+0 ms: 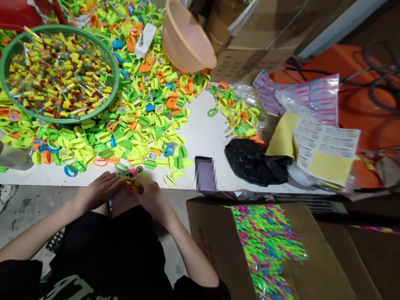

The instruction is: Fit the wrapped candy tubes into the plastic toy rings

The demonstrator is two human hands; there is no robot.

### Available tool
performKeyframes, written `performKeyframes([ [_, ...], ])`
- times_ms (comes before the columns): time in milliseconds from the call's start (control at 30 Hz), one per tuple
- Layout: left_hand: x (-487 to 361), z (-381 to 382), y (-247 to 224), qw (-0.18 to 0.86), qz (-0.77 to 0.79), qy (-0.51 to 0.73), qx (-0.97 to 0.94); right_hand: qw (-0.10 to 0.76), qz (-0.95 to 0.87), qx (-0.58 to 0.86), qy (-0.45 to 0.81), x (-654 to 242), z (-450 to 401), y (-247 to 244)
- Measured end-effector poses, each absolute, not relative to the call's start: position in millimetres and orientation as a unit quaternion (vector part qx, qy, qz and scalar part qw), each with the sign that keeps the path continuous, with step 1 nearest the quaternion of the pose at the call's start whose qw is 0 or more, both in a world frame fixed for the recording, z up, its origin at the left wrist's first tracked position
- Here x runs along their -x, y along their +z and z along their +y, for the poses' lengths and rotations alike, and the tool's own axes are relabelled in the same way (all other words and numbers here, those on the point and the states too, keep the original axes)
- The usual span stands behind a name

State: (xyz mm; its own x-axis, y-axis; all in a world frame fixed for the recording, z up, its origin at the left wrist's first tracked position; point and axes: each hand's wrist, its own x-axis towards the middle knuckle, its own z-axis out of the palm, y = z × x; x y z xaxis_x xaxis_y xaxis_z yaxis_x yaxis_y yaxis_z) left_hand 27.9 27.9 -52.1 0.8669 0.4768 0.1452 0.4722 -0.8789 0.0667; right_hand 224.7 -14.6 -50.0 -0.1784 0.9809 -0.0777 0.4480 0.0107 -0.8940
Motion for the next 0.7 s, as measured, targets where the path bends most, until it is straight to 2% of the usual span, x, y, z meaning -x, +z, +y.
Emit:
performKeyframes([
  [200,-30,35,-67,0.077,0.228,0.142,-0.96,0.334,-0.603,0.549,0.473,-233,-23,-49],
  [300,-31,33,-62,0.15,0.251,0.172,-0.941,0.348,-0.584,0.53,0.506,-241,-32,-55],
  [467,-39,29,-56,0.264,0.292,0.07,-0.917,0.355,-0.538,0.538,0.544,-256,-46,-72],
  [700,-61,35,-59,0.208,0.206,-0.035,-0.956,0.334,-0.612,0.5,0.514,-274,-57,-96],
])
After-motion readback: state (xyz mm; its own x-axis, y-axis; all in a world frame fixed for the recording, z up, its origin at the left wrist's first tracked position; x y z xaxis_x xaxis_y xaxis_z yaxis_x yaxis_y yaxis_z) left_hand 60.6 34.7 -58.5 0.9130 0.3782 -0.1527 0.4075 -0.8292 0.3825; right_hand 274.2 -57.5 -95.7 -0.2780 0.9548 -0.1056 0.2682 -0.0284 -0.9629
